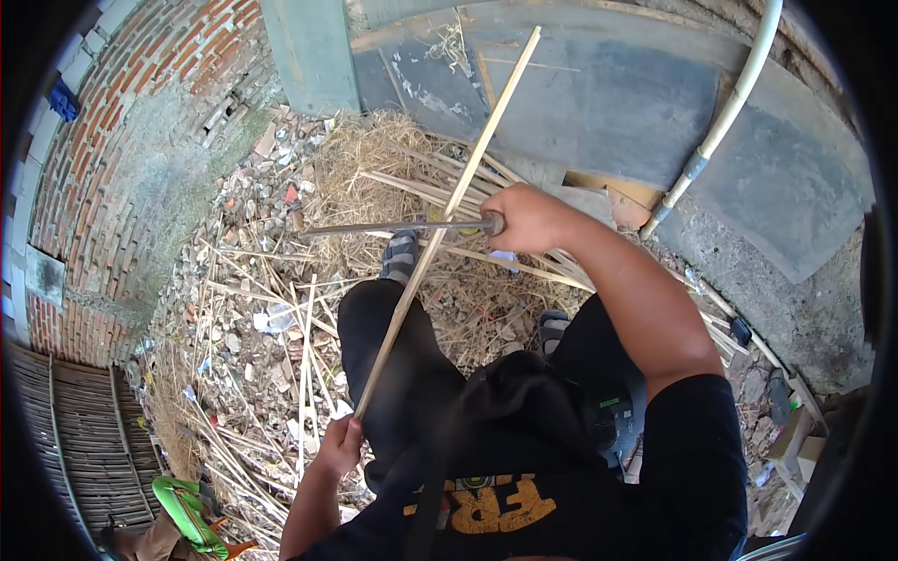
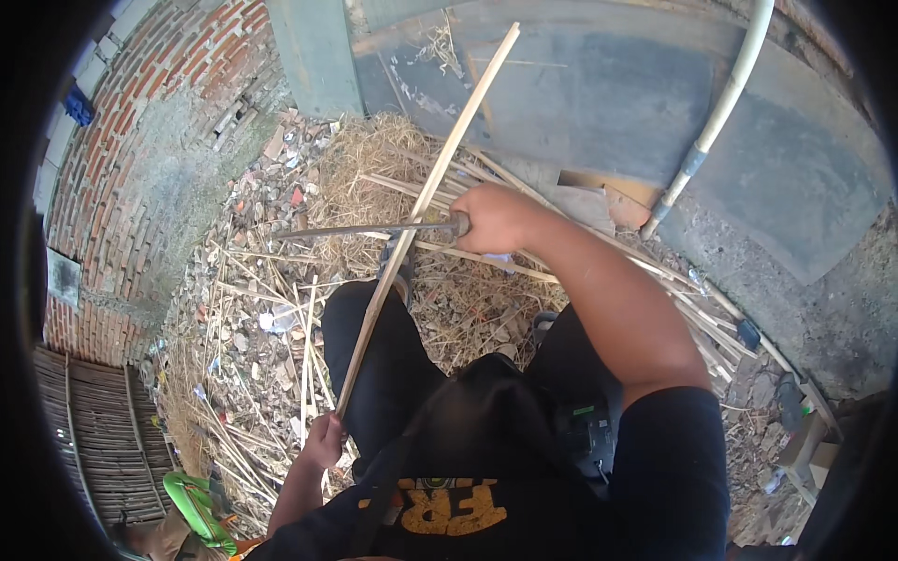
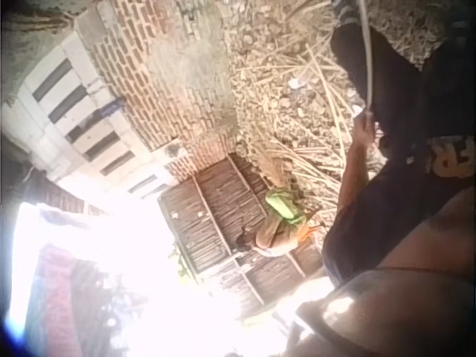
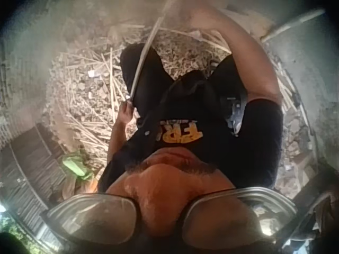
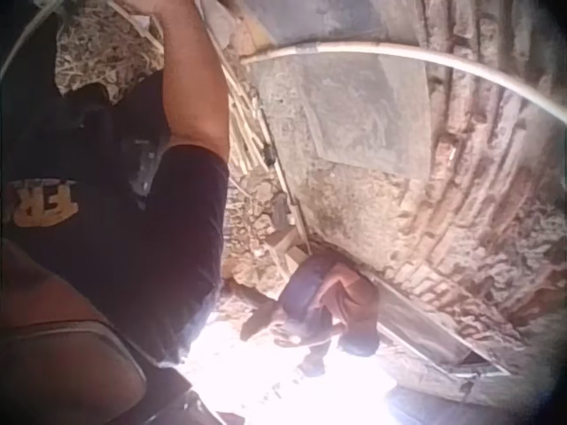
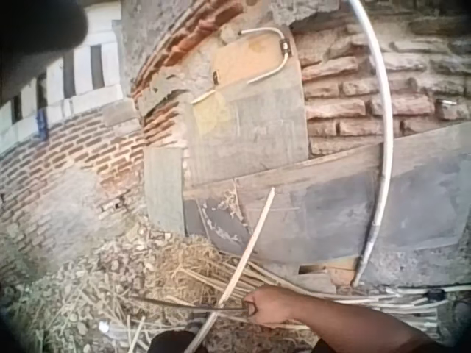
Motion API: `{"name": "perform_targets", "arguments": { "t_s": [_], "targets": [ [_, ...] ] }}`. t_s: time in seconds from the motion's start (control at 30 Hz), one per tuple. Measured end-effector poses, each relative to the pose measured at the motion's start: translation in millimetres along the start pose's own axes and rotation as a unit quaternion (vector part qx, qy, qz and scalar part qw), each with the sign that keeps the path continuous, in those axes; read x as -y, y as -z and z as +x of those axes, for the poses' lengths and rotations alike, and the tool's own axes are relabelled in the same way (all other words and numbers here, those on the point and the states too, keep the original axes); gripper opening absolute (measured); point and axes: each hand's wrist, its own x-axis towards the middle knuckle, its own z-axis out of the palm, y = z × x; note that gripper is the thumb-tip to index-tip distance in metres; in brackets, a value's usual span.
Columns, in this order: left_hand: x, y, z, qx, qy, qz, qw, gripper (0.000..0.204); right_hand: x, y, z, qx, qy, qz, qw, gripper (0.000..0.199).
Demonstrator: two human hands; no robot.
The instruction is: The person is shaving a thin strip of bamboo with a machete to smooth its surface.
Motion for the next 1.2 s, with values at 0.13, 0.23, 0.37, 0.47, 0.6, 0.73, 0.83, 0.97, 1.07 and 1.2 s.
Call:
{"name": "perform_targets", "arguments": {
  "t_s": [0.13, 0.23, 0.37, 0.47, 0.6, 0.73, 0.83, 0.97, 1.07, 1.2],
  "targets": [
    [3.7, 1.2, -6.6, -0.009, 0.002, 0.015, 1.0, 0.062, 32.0, 2.9, -16.8, -0.01, 0.013, -0.091, 0.996, 0.015],
    [-23.8, 3.2, -5.2, -0.03, -0.023, 0.112, 0.993, 0.054, 15.6, -2.0, -13.7, -0.011, -0.002, -0.13, 0.991, 0.016],
    [-27.2, -6.0, -2.5, -0.045, -0.038, 0.071, 0.996, 0.051, 8.3, -0.2, -8.4, -0.045, -0.009, -0.099, 0.994, 0.021],
    [-15.7, -6.2, -10.9, -0.06, -0.018, 0.097, 0.993, 0.05, 23.7, -1.1, -12.9, -0.065, 0.005, -0.096, 0.993, 0.024],
    [-25.0, -4.1, -14.4, -0.073, -0.048, 0.134, 0.987, 0.049, 28.2, -9.4, -10.8, -0.027, 0.036, -0.198, 0.979, 0.022],
    [-41.0, -9.9, -4.9, -0.073, -0.052, 0.123, 0.988, 0.051, -15.2, 3.4, -2.2, -0.119, -0.06, -0.08, 0.988, 0.021],
    [-31.8, -7.2, -14.5, -0.064, -0.023, 0.122, 0.99, 0.051, -4.1, 12.2, -8.3, -0.111, -0.078, -0.084, 0.987, 0.02],
    [-25.6, -2.5, -15.1, -0.048, 0.028, 0.12, 0.991, 0.051, 20.7, 3.9, -20.1, -0.037, 0.0, -0.166, 0.985, 0.017],
    [-23.6, 0.0, -8.7, -0.028, 0.005, 0.082, 0.996, 0.052, 7.8, 1.3, -17.0, -0.01, -0.007, -0.083, 0.996, 0.016],
    [-0.1, -0.5, 0.8, -0.023, -0.011, 0.069, 0.997, 0.058, 5.1, 6.7, -9.6, -0.068, -0.059, -0.05, 0.995, 0.018]
  ]
}}
